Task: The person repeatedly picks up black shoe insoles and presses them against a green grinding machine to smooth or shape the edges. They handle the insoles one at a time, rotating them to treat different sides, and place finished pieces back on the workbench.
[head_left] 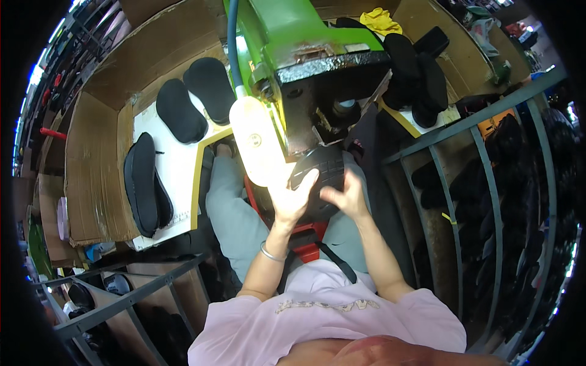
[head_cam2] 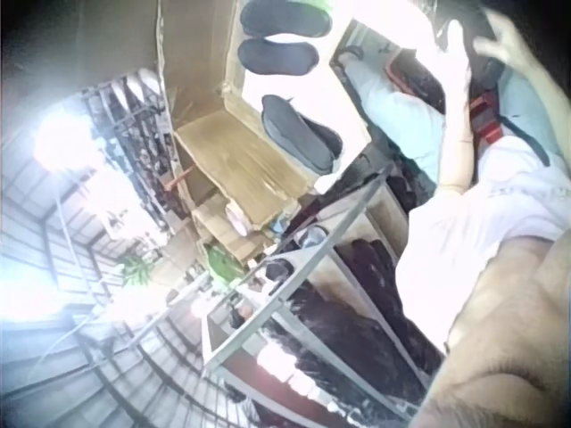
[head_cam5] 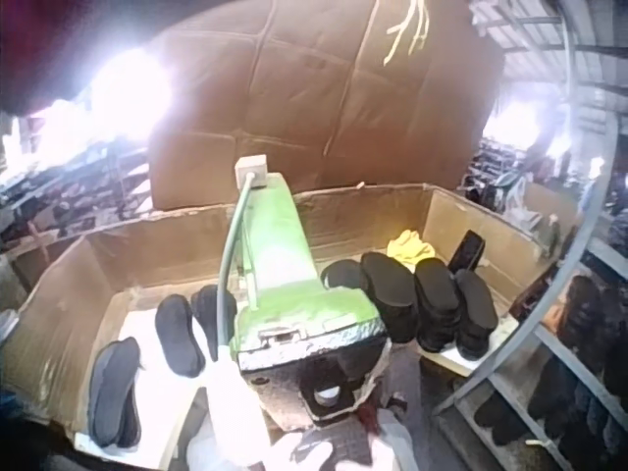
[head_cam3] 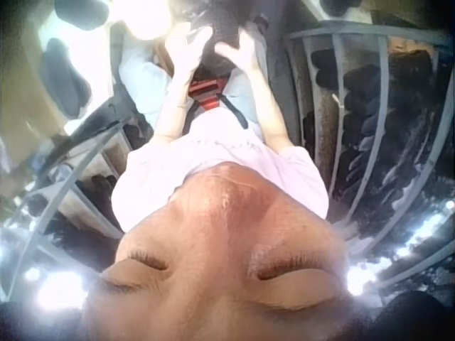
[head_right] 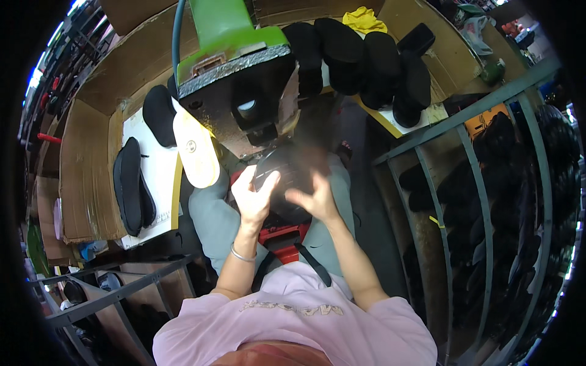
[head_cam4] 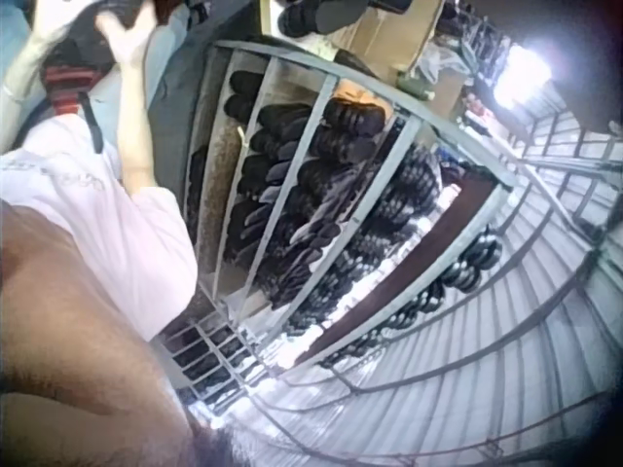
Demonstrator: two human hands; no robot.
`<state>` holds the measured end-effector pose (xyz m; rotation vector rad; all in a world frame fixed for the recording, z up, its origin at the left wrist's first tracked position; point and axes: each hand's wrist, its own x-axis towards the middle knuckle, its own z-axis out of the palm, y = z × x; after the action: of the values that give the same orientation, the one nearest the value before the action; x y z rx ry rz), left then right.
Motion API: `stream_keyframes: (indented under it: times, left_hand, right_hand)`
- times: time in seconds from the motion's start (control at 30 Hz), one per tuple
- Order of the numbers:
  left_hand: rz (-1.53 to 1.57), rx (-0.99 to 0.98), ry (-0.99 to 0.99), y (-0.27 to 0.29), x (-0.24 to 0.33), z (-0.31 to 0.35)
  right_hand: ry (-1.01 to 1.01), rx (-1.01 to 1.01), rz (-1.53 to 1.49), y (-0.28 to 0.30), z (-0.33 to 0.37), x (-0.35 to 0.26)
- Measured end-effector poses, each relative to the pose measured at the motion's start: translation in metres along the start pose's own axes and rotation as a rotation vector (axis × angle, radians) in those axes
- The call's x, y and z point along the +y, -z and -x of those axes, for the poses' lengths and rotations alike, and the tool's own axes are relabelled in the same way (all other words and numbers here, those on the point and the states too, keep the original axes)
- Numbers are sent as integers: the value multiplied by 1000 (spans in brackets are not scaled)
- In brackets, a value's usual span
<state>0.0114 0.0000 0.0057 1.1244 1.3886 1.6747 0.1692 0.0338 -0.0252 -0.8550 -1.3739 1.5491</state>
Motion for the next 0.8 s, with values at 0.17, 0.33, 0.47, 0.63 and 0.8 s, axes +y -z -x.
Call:
stream_keyframes:
  times: [0.17,0.33,0.47,0.63,0.8]
  left_hand:
    - [207,129,26,-7,-10,19]
    - [238,102,-23,-8,-15,19]
    - [82,49,-73,16,-2,0]
    - [81,-24,-75,66,28,-17]
    - [317,73,90,150,7,-18]
  right_hand:
    - [-475,63,-178,78,82,59]
    - [-334,604,-207,115,31,-2]
    - [-145,473,-79,97,-33,-68]
    - [-115,168,-173,70,-67,-75]
    - [-64,40,-306,5,-53,-57]
